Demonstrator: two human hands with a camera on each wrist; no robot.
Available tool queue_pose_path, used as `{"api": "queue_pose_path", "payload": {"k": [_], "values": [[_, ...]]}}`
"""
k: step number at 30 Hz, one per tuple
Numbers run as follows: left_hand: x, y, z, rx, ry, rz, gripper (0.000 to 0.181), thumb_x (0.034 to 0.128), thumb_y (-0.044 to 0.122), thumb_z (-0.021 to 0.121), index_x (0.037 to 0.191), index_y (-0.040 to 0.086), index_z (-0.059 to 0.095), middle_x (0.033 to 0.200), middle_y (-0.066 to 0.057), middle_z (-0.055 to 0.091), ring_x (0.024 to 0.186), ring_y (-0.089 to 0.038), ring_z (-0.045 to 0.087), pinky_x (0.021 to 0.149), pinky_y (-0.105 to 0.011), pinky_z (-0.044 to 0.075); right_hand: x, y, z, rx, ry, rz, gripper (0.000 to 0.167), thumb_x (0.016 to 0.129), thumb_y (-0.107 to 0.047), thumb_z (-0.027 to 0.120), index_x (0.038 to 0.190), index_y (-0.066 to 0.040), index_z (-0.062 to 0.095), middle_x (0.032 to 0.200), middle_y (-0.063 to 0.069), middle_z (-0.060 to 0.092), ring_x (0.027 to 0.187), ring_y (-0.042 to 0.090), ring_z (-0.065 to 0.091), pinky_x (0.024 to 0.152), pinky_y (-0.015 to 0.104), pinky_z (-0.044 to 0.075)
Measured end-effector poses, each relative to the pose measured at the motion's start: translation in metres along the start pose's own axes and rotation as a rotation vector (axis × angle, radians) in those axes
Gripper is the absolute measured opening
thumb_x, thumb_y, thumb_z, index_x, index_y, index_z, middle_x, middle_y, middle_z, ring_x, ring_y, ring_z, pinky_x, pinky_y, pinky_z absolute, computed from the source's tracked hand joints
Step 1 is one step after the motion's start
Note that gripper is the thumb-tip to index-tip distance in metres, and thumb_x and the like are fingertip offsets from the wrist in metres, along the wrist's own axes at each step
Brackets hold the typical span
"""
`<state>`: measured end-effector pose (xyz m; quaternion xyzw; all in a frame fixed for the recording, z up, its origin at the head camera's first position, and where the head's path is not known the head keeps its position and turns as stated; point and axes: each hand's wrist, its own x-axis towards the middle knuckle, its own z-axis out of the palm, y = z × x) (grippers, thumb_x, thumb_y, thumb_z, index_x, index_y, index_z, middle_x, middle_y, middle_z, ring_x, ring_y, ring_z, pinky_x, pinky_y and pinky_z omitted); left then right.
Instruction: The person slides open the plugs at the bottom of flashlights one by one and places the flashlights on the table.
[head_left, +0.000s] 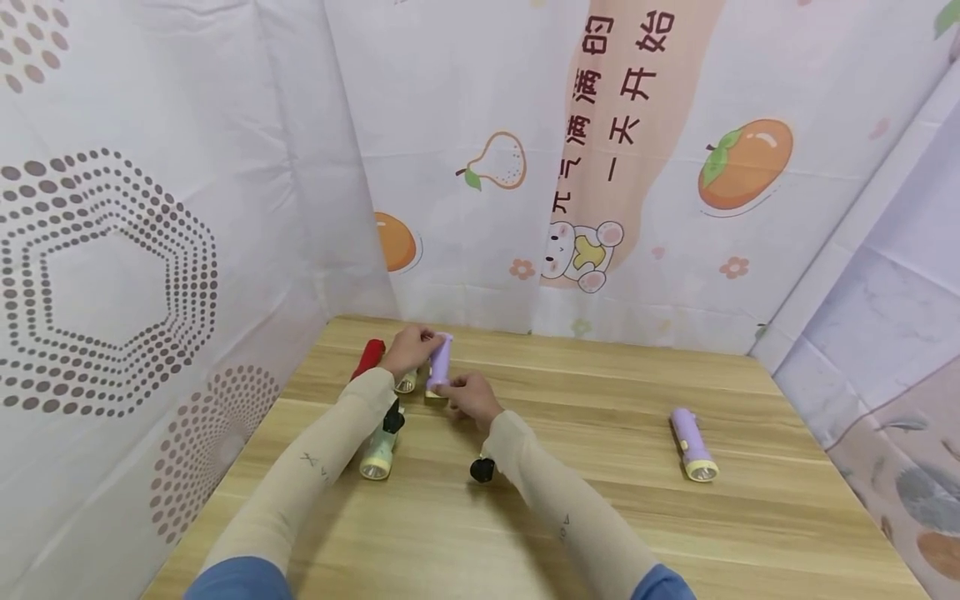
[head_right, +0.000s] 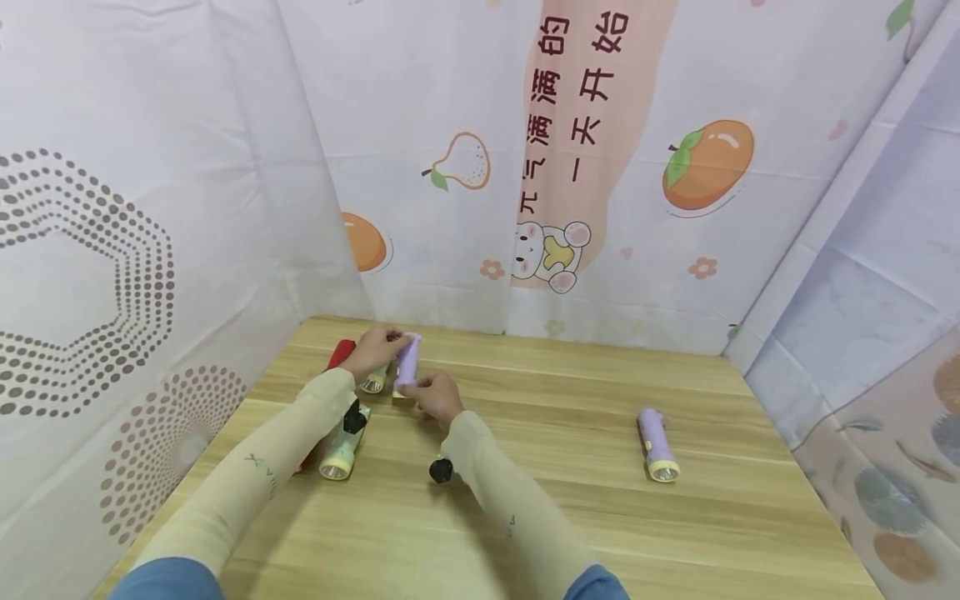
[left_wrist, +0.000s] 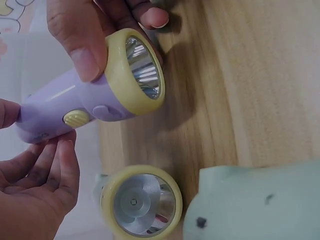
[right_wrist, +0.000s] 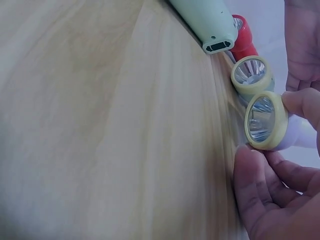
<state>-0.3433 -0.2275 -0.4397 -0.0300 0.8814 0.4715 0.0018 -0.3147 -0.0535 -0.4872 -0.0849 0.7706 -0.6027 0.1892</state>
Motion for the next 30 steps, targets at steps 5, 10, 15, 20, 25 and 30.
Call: {"api": "queue_pose_path", "payload": {"k": [5, 10, 15, 20, 25, 30], "values": [[-0.009, 0.003, 0.004, -0.018, -0.020, 0.016, 0.040, 0.1034, 0.035, 0.061, 0.125, 0.002, 0.066, 0.117, -0.014, 0.067, 0.103, -0.026, 0.062, 0.085, -0.037, 0.054, -0.009, 0.002, -0.008, -0.017, -0.025, -0.010, 0.031, 0.090, -0.029, 0.082, 0.099, -0.001, 0.072, 0.088, 0.007, 0.065, 0.067, 0.015, 0.058, 0.054, 0.026, 0.051], [-0.016, 0.006, 0.008, -0.056, -0.025, 0.042, 0.039, 0.1040, 0.033, 0.061, 0.124, 0.000, 0.066, 0.115, -0.014, 0.068, 0.101, -0.026, 0.065, 0.087, -0.042, 0.057, -0.018, 0.001, -0.019, -0.046, -0.054, -0.033, 0.035, 0.089, -0.030, 0.082, 0.104, 0.000, 0.073, 0.094, 0.007, 0.070, 0.069, 0.017, 0.062, 0.057, 0.028, 0.054], [-0.022, 0.010, 0.011, -0.125, -0.037, 0.031, 0.040, 0.1035, 0.033, 0.062, 0.125, 0.000, 0.065, 0.116, -0.015, 0.067, 0.102, -0.026, 0.065, 0.094, -0.049, 0.055, -0.027, 0.002, -0.031, -0.107, -0.066, -0.042, 0.042, 0.088, -0.036, 0.083, 0.108, -0.002, 0.073, 0.099, 0.007, 0.071, 0.081, 0.021, 0.065, 0.065, 0.032, 0.056], [-0.028, 0.011, 0.020, -0.188, -0.052, 0.037, 0.041, 0.1013, 0.034, 0.067, 0.124, 0.000, 0.066, 0.114, -0.014, 0.069, 0.098, -0.024, 0.068, 0.091, -0.047, 0.056, -0.041, 0.003, -0.046, -0.178, -0.088, -0.050, 0.042, 0.088, -0.039, 0.082, 0.108, -0.003, 0.074, 0.101, 0.006, 0.071, 0.087, 0.021, 0.062, 0.071, 0.033, 0.052], [-0.038, 0.012, 0.035, -0.220, -0.049, 0.098, 0.036, 0.1013, 0.032, 0.067, 0.121, 0.001, 0.066, 0.110, -0.013, 0.069, 0.093, -0.023, 0.070, 0.087, -0.049, 0.057, -0.055, 0.003, -0.062, -0.226, -0.111, -0.082, 0.039, 0.088, -0.035, 0.083, 0.106, -0.001, 0.075, 0.100, 0.006, 0.071, 0.089, 0.020, 0.062, 0.074, 0.032, 0.052], [-0.049, 0.015, 0.047, -0.213, -0.063, 0.120, 0.036, 0.1012, 0.034, 0.067, 0.120, 0.004, 0.065, 0.108, -0.011, 0.069, 0.094, -0.025, 0.069, 0.086, -0.049, 0.058, -0.064, 0.007, -0.075, -0.253, -0.135, -0.101, 0.036, 0.087, -0.032, 0.084, 0.107, -0.002, 0.076, 0.100, 0.006, 0.072, 0.091, 0.019, 0.061, 0.078, 0.032, 0.051]]}}
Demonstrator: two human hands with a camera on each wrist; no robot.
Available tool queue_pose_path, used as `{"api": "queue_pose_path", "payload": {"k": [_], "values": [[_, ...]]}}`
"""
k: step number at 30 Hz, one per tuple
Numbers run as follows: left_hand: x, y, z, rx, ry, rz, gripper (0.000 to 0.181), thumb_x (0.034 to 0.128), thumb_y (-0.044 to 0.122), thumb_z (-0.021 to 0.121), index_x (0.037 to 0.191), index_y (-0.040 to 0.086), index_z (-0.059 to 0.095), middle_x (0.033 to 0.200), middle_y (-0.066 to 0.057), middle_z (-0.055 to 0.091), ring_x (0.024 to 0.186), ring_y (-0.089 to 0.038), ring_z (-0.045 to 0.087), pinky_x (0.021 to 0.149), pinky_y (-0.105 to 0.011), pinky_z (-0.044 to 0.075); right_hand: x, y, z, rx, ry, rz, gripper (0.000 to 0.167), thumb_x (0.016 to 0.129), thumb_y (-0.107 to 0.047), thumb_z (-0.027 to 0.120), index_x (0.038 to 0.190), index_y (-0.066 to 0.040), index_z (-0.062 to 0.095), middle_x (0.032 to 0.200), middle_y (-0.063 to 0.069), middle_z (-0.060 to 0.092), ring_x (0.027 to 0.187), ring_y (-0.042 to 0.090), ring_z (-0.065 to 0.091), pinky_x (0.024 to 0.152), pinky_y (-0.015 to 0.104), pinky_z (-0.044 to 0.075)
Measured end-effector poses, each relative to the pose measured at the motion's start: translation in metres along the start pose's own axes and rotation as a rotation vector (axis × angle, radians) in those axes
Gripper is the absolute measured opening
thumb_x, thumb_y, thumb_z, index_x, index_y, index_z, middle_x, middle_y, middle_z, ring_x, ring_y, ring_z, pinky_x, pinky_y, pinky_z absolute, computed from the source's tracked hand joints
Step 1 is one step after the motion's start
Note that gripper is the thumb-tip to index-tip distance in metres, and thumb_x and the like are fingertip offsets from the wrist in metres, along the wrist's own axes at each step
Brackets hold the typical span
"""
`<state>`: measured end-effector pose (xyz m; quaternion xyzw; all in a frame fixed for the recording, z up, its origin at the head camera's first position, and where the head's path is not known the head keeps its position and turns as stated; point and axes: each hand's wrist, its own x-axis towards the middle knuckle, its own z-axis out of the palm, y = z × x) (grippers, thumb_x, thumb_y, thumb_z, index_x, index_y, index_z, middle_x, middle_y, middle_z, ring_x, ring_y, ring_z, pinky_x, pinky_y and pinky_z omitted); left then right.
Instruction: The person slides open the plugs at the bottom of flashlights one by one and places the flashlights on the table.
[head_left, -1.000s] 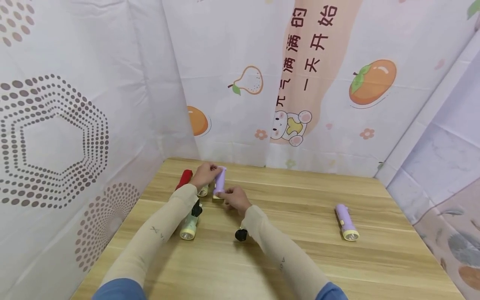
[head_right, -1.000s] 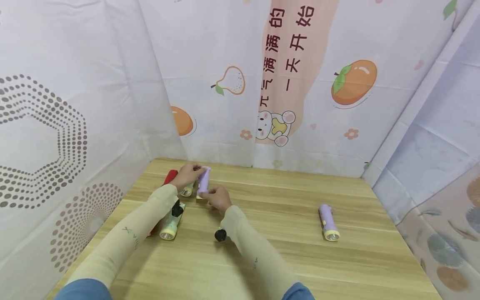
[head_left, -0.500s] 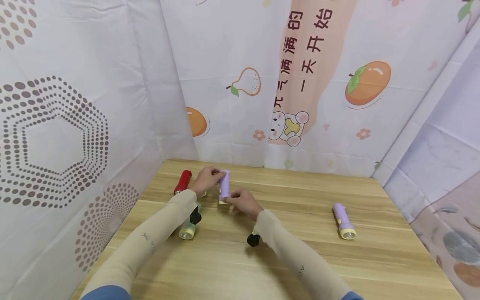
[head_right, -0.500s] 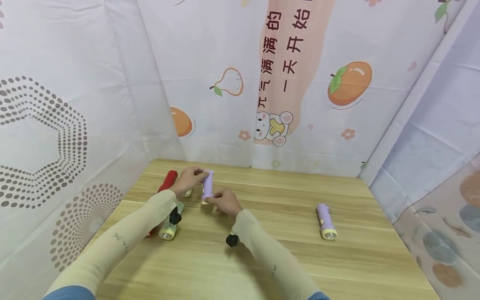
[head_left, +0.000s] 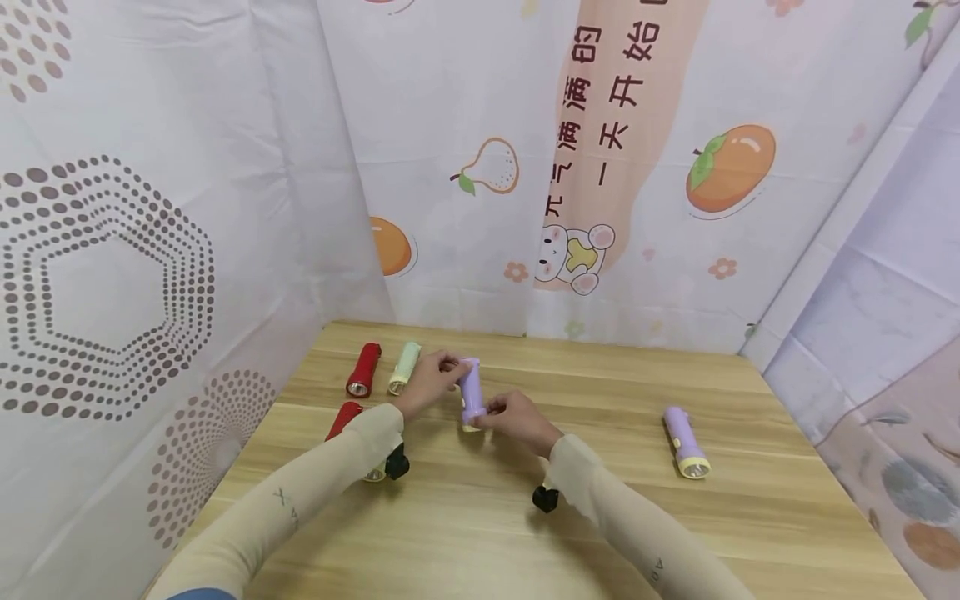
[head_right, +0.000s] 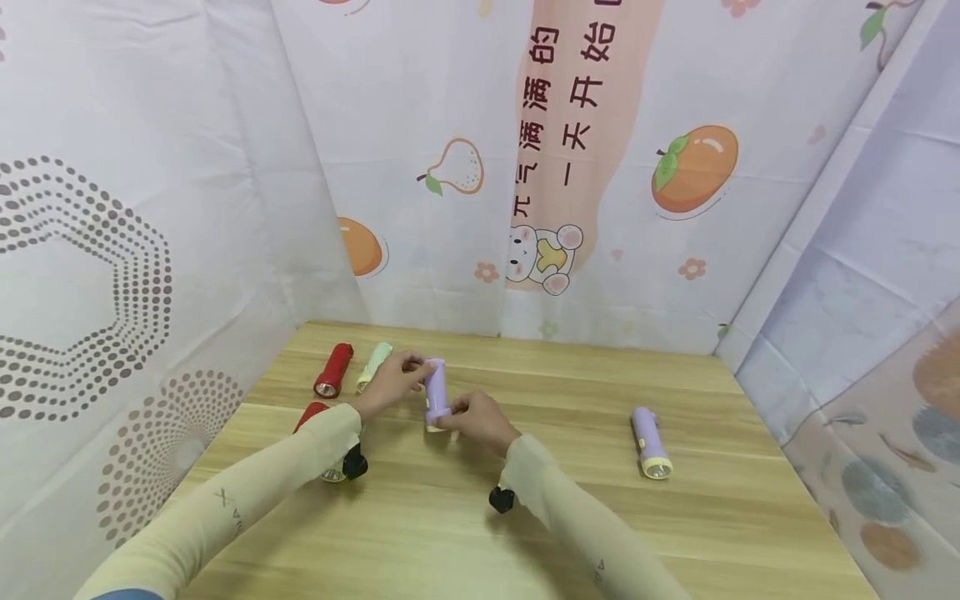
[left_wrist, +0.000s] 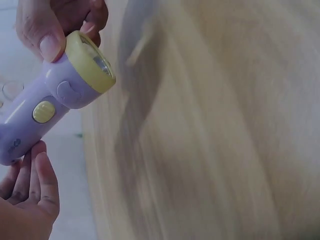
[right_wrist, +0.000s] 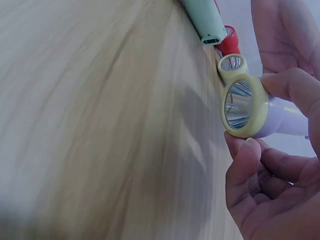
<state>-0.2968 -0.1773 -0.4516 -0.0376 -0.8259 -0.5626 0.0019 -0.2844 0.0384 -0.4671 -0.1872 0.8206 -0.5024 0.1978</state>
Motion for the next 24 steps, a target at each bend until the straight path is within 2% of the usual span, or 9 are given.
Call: {"api": "queue_pose_path", "payload": {"k": [8, 11, 15, 24], "values": [[-0.014, 0.002, 0.015, -0.027, -0.041, 0.010, 0.038, 0.0986, 0.039, 0.070, 0.117, 0.006, 0.064, 0.106, -0.009, 0.068, 0.096, -0.027, 0.068, 0.085, -0.048, 0.058, -0.018, 0.013, -0.008, -0.046, -0.022, -0.008, 0.040, 0.085, -0.040, 0.085, 0.105, -0.008, 0.075, 0.098, 0.003, 0.071, 0.092, 0.019, 0.062, 0.082, 0.035, 0.050], [-0.022, 0.006, 0.021, -0.023, -0.048, 0.016, 0.039, 0.0974, 0.040, 0.072, 0.117, 0.007, 0.065, 0.105, -0.007, 0.068, 0.094, -0.023, 0.067, 0.084, -0.046, 0.058, -0.028, 0.013, -0.010, -0.061, -0.024, -0.027, 0.037, 0.085, -0.036, 0.085, 0.103, -0.006, 0.075, 0.095, 0.004, 0.071, 0.088, 0.018, 0.061, 0.078, 0.034, 0.050], [-0.031, 0.012, 0.032, -0.019, -0.045, 0.030, 0.043, 0.0983, 0.040, 0.070, 0.124, 0.006, 0.066, 0.108, -0.005, 0.069, 0.096, -0.019, 0.066, 0.084, -0.041, 0.058, -0.037, 0.014, -0.012, -0.062, -0.039, -0.047, 0.035, 0.085, -0.032, 0.086, 0.102, -0.004, 0.075, 0.093, 0.003, 0.071, 0.084, 0.017, 0.061, 0.073, 0.032, 0.051], [-0.048, 0.019, 0.051, -0.051, -0.107, 0.059, 0.039, 0.0993, 0.032, 0.071, 0.127, 0.004, 0.067, 0.105, -0.007, 0.069, 0.094, -0.019, 0.065, 0.083, -0.045, 0.059, -0.063, 0.025, -0.019, -0.051, -0.069, -0.020, 0.039, 0.085, -0.028, 0.085, 0.110, 0.000, 0.072, 0.093, 0.004, 0.071, 0.076, 0.016, 0.061, 0.062, 0.030, 0.052]]}}
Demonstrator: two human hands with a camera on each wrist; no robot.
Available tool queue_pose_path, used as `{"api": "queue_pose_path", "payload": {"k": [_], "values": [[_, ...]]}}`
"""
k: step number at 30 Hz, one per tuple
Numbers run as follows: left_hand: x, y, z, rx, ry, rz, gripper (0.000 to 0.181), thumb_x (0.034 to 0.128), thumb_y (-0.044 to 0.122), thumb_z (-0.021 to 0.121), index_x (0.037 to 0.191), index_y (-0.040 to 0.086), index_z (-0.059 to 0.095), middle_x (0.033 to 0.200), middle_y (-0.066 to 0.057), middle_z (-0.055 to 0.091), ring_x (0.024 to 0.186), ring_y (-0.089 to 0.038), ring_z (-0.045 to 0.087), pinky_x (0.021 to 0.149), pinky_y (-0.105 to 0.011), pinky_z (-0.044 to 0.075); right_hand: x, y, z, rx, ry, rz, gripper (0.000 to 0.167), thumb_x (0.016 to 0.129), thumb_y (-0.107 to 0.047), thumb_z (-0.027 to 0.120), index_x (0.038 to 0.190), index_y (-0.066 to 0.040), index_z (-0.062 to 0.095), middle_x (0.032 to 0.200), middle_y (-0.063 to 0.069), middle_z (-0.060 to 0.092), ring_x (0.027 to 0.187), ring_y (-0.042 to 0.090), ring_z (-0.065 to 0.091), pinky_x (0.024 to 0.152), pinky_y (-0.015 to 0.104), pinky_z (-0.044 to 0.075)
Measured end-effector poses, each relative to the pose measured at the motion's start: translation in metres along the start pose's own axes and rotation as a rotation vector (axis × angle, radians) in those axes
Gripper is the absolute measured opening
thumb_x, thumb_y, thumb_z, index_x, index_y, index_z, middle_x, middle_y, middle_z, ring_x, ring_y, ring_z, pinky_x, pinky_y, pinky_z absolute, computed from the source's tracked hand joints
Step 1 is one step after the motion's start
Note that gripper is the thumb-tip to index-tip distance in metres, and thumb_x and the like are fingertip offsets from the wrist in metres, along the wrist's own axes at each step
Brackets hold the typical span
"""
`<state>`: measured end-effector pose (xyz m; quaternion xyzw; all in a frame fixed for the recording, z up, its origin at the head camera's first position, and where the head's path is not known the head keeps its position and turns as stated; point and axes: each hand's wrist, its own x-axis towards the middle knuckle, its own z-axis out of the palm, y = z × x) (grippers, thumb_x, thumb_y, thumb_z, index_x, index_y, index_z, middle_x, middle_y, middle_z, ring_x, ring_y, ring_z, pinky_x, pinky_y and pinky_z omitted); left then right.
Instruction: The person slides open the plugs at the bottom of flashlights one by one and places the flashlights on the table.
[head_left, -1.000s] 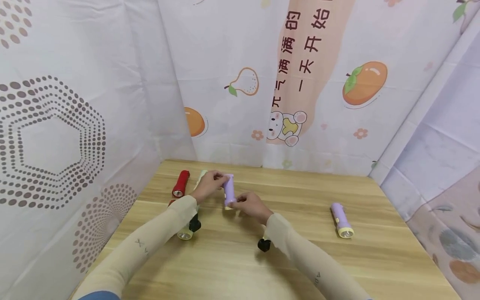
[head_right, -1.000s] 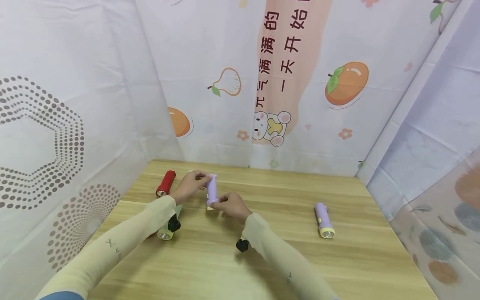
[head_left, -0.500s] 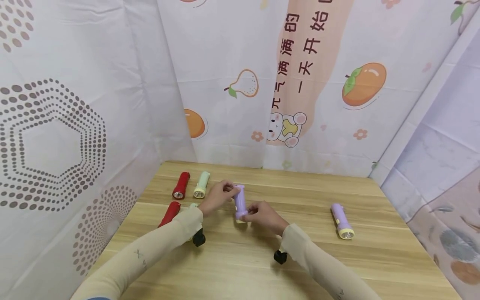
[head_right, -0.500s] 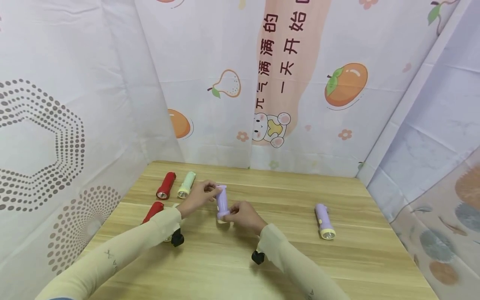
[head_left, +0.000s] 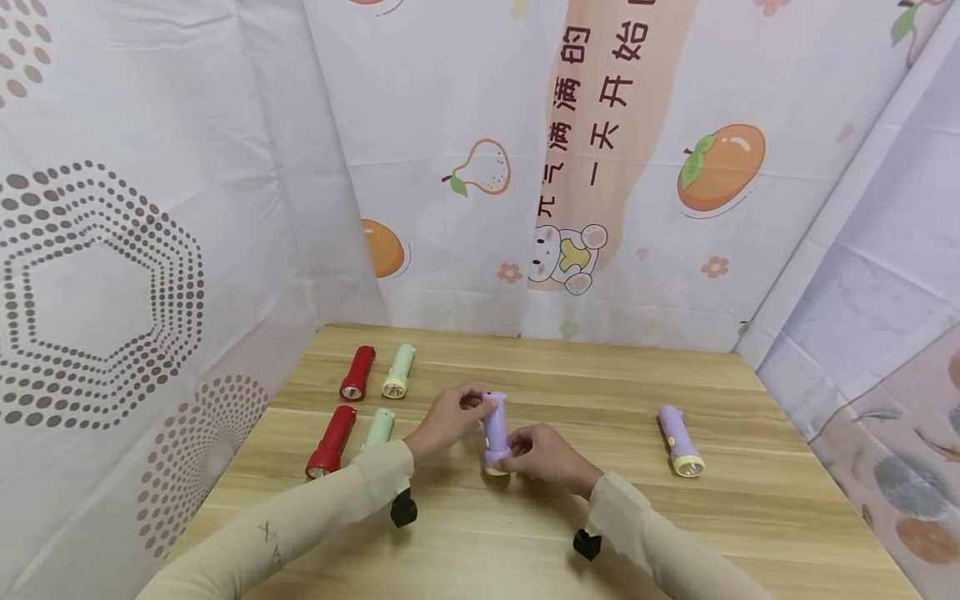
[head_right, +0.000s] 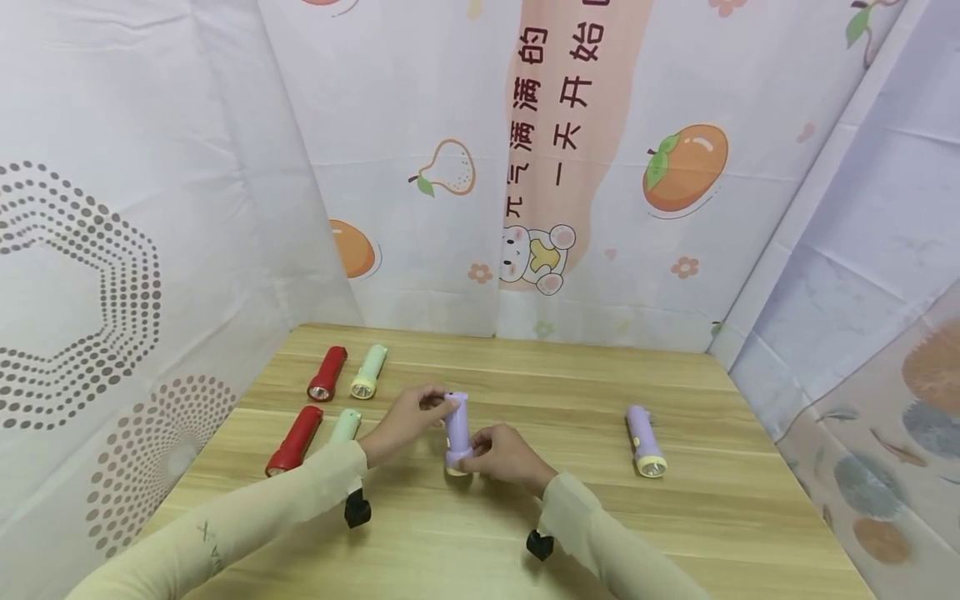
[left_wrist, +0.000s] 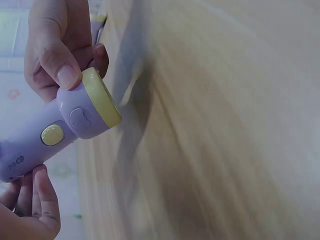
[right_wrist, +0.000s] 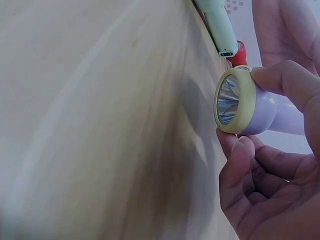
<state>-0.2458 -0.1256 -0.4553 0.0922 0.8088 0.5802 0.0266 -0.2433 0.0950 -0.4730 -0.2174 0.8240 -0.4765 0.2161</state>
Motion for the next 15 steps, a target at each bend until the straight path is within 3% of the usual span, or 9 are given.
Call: {"api": "queue_pose_path", "payload": {"k": [6, 15], "values": [[-0.008, 0.004, 0.011, -0.040, -0.022, -0.009, 0.037, 0.0981, 0.033, 0.073, 0.121, 0.004, 0.067, 0.105, -0.005, 0.068, 0.095, -0.019, 0.064, 0.083, -0.042, 0.059, -0.018, 0.002, -0.002, 0.027, -0.008, 0.004, 0.039, 0.086, -0.027, 0.084, 0.111, 0.000, 0.071, 0.093, 0.006, 0.070, 0.074, 0.015, 0.060, 0.059, 0.029, 0.052], [-0.021, 0.007, 0.025, -0.012, -0.050, 0.039, 0.035, 0.0980, 0.035, 0.072, 0.118, 0.006, 0.067, 0.105, -0.003, 0.068, 0.095, -0.018, 0.064, 0.080, -0.036, 0.058, -0.038, 0.009, -0.006, 0.015, -0.030, 0.008, 0.037, 0.086, -0.028, 0.084, 0.109, -0.002, 0.072, 0.090, 0.005, 0.069, 0.071, 0.013, 0.057, 0.057, 0.025, 0.050]]}}
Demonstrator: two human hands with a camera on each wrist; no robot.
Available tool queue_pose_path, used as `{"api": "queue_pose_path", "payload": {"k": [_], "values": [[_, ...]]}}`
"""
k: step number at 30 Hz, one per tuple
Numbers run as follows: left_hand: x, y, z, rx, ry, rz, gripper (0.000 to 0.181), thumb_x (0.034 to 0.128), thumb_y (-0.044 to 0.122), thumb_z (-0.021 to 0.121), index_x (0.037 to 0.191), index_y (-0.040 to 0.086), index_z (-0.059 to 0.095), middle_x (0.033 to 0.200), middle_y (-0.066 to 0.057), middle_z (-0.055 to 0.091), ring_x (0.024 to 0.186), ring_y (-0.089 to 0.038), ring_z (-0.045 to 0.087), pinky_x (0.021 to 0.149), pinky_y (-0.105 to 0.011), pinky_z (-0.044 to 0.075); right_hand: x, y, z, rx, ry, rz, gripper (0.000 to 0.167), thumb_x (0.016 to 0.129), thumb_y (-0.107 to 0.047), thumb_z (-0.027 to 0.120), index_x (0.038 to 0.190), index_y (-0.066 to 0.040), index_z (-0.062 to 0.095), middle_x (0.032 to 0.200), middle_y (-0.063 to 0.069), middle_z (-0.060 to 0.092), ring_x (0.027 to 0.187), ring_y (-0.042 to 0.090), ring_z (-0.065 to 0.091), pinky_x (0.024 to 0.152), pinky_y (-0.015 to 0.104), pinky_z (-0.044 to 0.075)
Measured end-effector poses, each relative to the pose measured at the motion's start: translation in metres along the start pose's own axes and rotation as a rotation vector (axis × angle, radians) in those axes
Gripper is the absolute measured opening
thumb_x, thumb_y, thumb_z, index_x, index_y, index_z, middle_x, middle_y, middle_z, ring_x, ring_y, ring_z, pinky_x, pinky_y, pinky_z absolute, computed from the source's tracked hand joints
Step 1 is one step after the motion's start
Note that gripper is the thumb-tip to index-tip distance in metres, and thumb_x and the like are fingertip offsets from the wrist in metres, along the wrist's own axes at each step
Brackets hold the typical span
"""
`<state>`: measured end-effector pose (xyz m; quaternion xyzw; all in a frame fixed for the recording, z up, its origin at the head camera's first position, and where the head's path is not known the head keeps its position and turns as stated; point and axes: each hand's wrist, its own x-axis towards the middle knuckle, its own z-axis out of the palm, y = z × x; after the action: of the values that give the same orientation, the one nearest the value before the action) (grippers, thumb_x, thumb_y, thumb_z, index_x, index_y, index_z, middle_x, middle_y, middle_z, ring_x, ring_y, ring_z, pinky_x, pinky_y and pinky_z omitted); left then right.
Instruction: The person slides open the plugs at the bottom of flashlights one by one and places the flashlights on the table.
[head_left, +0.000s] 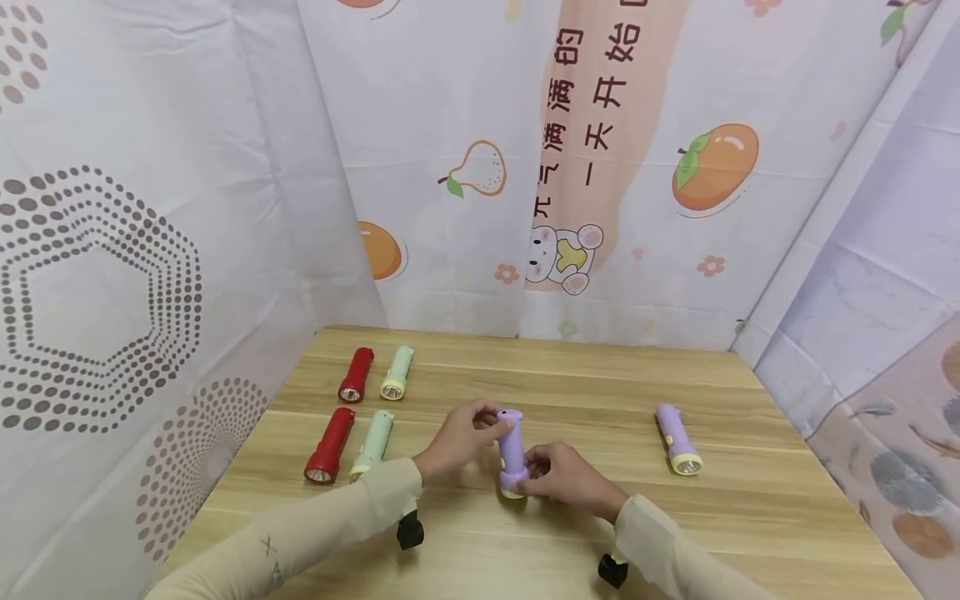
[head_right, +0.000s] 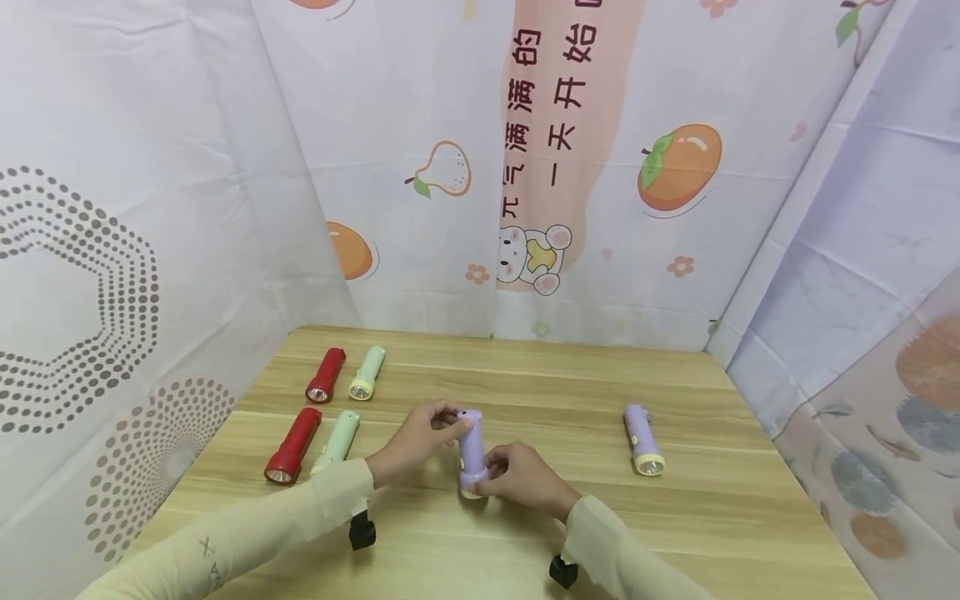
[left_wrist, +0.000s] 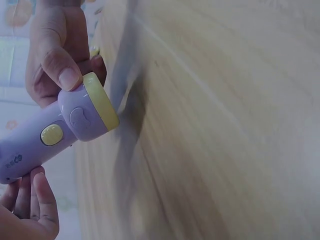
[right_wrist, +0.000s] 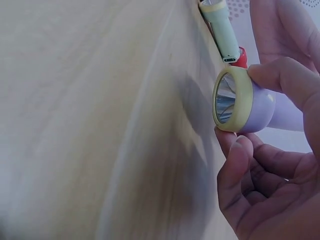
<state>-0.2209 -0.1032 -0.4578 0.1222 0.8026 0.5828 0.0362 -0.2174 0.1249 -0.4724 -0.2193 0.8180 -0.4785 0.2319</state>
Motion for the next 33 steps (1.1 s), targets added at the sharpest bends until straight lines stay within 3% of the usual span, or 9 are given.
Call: {"api": "queue_pose_path", "payload": {"k": [7, 17, 24, 33], "values": [[-0.003, 0.001, 0.005, 0.004, 0.002, 0.000, 0.033, 0.0975, 0.035, 0.073, 0.116, 0.008, 0.067, 0.104, -0.001, 0.068, 0.096, -0.017, 0.063, 0.078, -0.032, 0.056, -0.004, 0.003, -0.001, -0.048, 0.006, -0.030, 0.035, 0.084, -0.030, 0.085, 0.105, -0.005, 0.073, 0.090, 0.004, 0.069, 0.078, 0.015, 0.058, 0.065, 0.025, 0.048], [-0.004, -0.002, 0.008, -0.009, -0.019, 0.015, 0.031, 0.0981, 0.034, 0.073, 0.117, 0.009, 0.067, 0.107, -0.002, 0.068, 0.096, -0.017, 0.063, 0.081, -0.031, 0.055, -0.006, 0.005, -0.001, -0.018, 0.006, -0.041, 0.033, 0.085, -0.022, 0.084, 0.108, -0.002, 0.071, 0.092, 0.005, 0.069, 0.082, 0.017, 0.058, 0.067, 0.025, 0.047], [-0.008, 0.001, 0.010, 0.000, -0.042, 0.073, 0.028, 0.0966, 0.031, 0.075, 0.113, 0.010, 0.065, 0.105, -0.001, 0.067, 0.093, -0.016, 0.064, 0.082, -0.030, 0.055, -0.007, 0.011, -0.001, -0.039, 0.008, -0.058, 0.033, 0.085, -0.022, 0.084, 0.110, -0.005, 0.071, 0.093, 0.003, 0.068, 0.081, 0.016, 0.057, 0.067, 0.025, 0.047], [-0.018, 0.004, 0.017, 0.027, -0.116, 0.152, 0.024, 0.0938, 0.028, 0.078, 0.112, 0.017, 0.067, 0.102, 0.006, 0.069, 0.094, -0.013, 0.065, 0.081, -0.028, 0.054, -0.014, 0.016, 0.006, -0.096, 0.042, -0.119, 0.037, 0.080, -0.023, 0.088, 0.105, -0.009, 0.066, 0.090, 0.002, 0.063, 0.081, 0.018, 0.057, 0.067, 0.024, 0.047]]}}
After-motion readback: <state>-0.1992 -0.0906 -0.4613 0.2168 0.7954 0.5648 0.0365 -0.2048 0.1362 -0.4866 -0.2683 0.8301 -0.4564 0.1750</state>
